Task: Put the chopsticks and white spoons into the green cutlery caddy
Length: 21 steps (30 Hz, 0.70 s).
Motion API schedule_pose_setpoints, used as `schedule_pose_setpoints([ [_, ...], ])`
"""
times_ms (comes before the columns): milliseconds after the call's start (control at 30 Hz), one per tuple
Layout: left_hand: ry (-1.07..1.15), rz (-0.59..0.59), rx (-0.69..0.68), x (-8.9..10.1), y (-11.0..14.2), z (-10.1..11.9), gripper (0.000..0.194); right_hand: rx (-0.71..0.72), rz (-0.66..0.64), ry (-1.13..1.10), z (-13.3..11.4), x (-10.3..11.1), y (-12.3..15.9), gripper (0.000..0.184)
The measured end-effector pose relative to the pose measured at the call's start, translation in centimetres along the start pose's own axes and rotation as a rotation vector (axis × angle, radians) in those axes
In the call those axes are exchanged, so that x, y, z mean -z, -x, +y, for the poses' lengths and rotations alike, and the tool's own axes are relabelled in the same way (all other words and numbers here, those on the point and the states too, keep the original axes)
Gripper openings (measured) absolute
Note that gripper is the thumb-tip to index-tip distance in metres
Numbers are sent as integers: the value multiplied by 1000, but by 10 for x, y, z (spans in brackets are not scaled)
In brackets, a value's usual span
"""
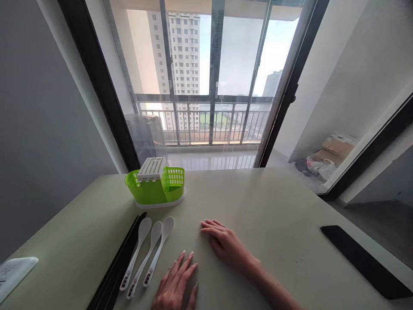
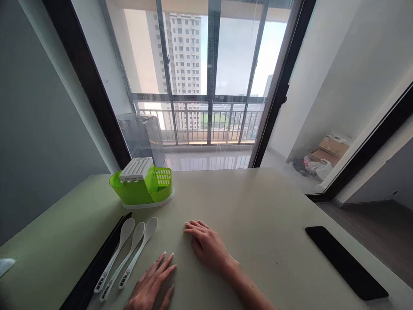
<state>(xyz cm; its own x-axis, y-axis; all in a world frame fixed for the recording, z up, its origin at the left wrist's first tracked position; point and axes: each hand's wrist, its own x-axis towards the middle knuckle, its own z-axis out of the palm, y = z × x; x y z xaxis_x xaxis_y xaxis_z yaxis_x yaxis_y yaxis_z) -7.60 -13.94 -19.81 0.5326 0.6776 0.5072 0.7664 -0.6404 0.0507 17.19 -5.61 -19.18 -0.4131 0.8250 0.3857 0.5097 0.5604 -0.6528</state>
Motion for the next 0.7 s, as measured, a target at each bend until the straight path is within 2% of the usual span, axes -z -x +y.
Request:
schedule_pose_setpoints([
  [300,-7,-48,14,-3,3,-1,56,-3,-7,1,0,1,0,53],
  [700,-12,-31,12,-3,3,-1,53,-2,-5,17,0,0,1,51],
])
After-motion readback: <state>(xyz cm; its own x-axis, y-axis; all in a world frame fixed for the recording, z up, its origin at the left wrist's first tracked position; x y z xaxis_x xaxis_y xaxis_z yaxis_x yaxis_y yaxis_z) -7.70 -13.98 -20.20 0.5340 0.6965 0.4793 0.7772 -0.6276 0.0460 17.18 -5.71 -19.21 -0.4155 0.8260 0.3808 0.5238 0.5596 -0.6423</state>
